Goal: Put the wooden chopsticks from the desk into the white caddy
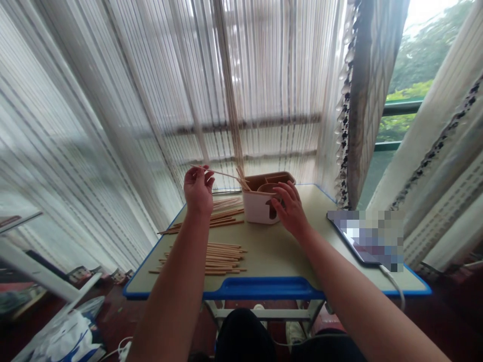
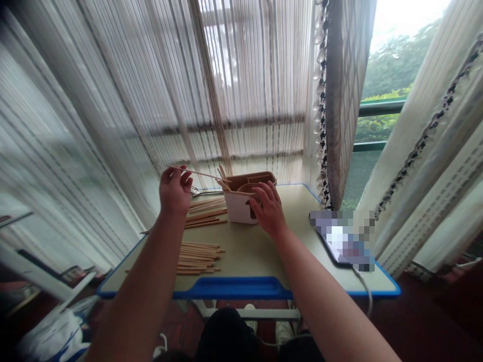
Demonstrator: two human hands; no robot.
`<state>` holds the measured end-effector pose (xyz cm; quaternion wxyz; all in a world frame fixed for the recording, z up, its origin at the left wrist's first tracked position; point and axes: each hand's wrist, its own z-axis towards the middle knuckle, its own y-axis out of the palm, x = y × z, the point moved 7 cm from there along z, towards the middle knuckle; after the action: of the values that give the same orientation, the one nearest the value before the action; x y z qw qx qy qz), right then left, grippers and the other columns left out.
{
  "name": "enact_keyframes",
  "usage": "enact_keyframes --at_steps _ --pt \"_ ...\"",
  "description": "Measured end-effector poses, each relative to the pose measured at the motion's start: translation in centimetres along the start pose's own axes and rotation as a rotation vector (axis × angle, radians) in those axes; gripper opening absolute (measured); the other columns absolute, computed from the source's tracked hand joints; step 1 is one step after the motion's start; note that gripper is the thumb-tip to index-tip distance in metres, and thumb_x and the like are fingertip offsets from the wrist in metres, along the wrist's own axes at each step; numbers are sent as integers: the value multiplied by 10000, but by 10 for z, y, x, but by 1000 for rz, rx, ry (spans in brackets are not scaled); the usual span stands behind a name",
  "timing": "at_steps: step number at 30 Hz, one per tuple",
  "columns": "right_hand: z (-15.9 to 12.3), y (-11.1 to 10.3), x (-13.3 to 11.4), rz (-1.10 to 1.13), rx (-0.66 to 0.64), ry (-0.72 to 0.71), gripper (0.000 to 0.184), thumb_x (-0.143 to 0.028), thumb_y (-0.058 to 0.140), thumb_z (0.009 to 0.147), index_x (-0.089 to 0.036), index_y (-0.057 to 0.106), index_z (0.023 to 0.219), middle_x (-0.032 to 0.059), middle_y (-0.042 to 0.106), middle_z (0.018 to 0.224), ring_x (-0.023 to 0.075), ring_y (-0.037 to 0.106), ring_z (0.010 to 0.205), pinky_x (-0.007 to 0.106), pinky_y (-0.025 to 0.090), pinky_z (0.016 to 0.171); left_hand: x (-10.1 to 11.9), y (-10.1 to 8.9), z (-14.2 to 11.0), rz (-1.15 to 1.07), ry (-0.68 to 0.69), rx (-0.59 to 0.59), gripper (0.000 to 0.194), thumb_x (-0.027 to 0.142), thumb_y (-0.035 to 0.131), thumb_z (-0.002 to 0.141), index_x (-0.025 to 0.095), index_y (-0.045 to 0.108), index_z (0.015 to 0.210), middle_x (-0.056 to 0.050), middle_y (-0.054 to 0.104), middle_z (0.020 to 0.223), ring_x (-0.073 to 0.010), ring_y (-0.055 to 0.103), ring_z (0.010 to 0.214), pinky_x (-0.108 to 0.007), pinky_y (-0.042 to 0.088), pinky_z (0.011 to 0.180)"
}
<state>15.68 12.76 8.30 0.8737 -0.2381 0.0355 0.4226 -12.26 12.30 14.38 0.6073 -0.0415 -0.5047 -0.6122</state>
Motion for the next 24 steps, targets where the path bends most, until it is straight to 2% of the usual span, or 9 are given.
enact_keyframes --at_steps 3,6,11,16,18,19,22,24 --pt "0 0 1 4 5 -3 325 -361 453 895 -209 541 1168 78 499 1315 255 274 1355 492 299 1100 -6 1 -4 153 9 -9 213 330 662 711 209 560 854 18 634 873 -49 567 623 -146 404 502" --pt "0 0 1 0 9 -9 325 -362 451 896 -207 542 1166 82 501 1312 258 275 1355 495 296 1100 -7 4 -5 303 100 -26 198 332 652 712 184 579 822 20 601 782 -48 499 560 -150 364 453" --pt "0 1 -1 -8 13 -18 321 -351 456 895 -203 540 1167 83 498 1313 252 272 1356 480 290 1108 -12 19 -9 629 201 -218 234 366 614 751 177 666 879 -20 653 823 -77 524 599 -188 415 538" --pt "0 1 0 -15 10 -13 324 -355 452 897 -201 538 1169 86 493 1317 253 270 1357 478 290 1108 -19 27 -18 956 195 -363 282 359 563 788 162 684 950 -58 691 880 -125 579 667 -245 457 645" --pt "0 1 0 -16 7 -14 322 -353 452 898 -197 538 1166 88 497 1314 252 272 1355 475 291 1108 -26 30 -24 1120 133 -504 266 352 555 787 154 687 908 -65 698 860 -153 607 721 -262 461 679" --pt "0 0 0 -16 6 -14 321 -353 452 898 -197 539 1165 87 498 1313 252 273 1355 474 292 1107 -31 33 -30 1223 86 -619 249 341 553 783 154 692 869 -66 701 840 -167 616 742 -268 459 689" --pt "0 0 -1 -14 3 -7 318 -351 453 898 -200 539 1164 84 497 1317 252 269 1358 472 296 1106 -48 34 -59 1510 -95 -1078 208 319 569 746 168 704 792 -50 699 774 -190 621 726 -279 449 665" --pt "0 0 -1 -13 2 -5 316 -349 455 897 -203 538 1165 81 494 1320 250 266 1360 470 295 1107 -55 29 -83 1611 -224 -1389 212 328 639 678 187 710 821 -31 699 771 -190 617 695 -273 441 630"
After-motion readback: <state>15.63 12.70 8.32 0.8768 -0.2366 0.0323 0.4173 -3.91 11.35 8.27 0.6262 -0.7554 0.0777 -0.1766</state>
